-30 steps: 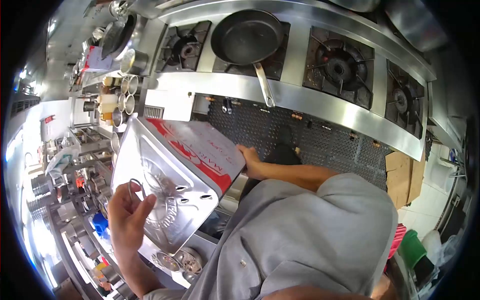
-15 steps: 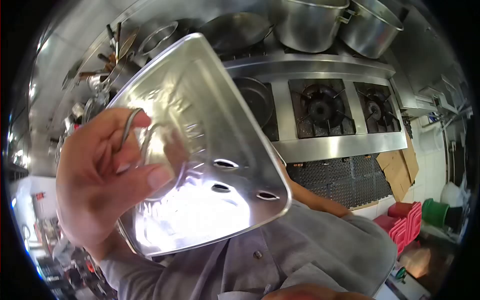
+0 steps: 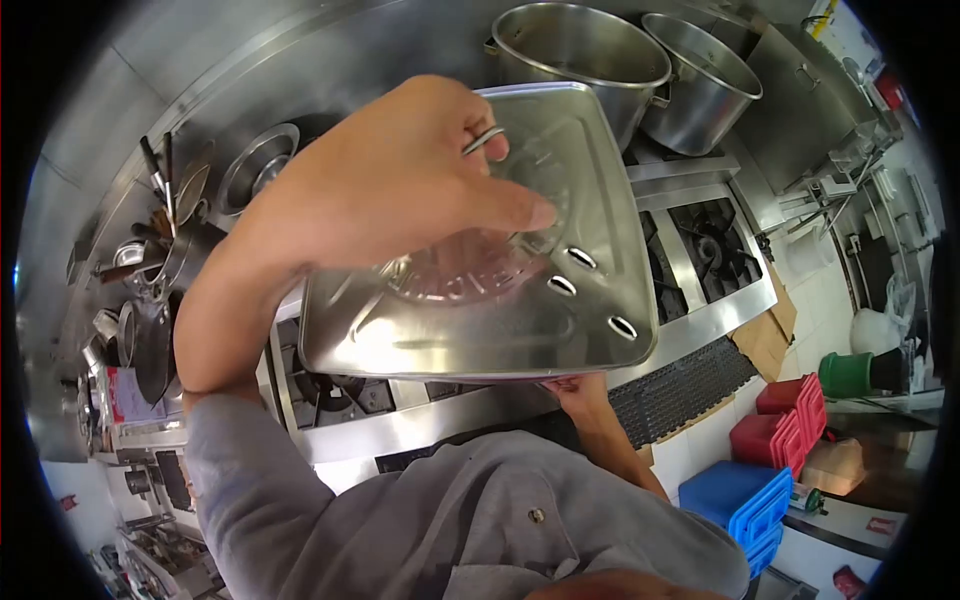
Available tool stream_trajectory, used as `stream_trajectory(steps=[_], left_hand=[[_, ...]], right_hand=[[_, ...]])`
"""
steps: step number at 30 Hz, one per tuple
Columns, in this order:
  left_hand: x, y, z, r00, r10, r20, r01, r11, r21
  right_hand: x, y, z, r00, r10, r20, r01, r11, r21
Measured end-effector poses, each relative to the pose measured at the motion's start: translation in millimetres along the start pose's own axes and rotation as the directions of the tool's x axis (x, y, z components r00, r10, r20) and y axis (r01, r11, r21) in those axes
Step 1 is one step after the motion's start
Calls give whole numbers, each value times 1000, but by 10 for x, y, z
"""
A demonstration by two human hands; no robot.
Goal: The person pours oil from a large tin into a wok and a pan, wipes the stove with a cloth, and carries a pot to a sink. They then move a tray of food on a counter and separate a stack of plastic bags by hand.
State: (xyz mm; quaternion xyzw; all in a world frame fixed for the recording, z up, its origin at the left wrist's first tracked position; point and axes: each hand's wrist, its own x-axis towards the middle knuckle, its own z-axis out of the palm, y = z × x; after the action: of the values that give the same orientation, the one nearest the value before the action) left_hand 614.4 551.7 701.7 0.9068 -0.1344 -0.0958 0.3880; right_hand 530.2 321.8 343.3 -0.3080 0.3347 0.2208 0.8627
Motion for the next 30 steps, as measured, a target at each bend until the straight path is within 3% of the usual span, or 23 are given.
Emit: stream_trajectory(steps=[2,4,5,9,11,13,18,24,27,30], left_hand=[[254,-95,-81,1000,29,12,-30,997,66],[474,-231,-139,998,58,29,-60,997,47],[579,-293,-175,995,92,32,-93,995,40],[1011,-635,-189,995,98,0,-98,994,-55],[1170,-735,-224,999,-2,44,8,990,-140],[1357,-914,-196,999,44,20,-40,985,-170],[1504,-1075,-171,998,56,39,-44,968,-248],[1529,-1106,-188,995,51,89,-26,966,-255],[1528,-1127,-195,992,124,14,-115,956,-271],[1539,-1081,-174,993,80,86,-57,968,-244]], right_hand=[[116,-99,-15,997,20,-79,-20,1000,-5],[43,-191,85,994,-112,-18,111,993,-42],[-22,-273,201,985,-117,-128,113,993,-36],[-160,-461,344,952,-217,-216,206,976,-74],[-147,-517,405,938,-257,-231,244,966,-86],[-215,-586,534,920,-272,-281,232,958,-169],[-215,-672,588,927,-263,-266,215,957,-196],[-179,-781,419,959,-246,-137,237,968,-79],[-198,-843,452,955,-254,-150,237,964,-119],[-277,-918,388,949,-249,-194,233,967,-104]])
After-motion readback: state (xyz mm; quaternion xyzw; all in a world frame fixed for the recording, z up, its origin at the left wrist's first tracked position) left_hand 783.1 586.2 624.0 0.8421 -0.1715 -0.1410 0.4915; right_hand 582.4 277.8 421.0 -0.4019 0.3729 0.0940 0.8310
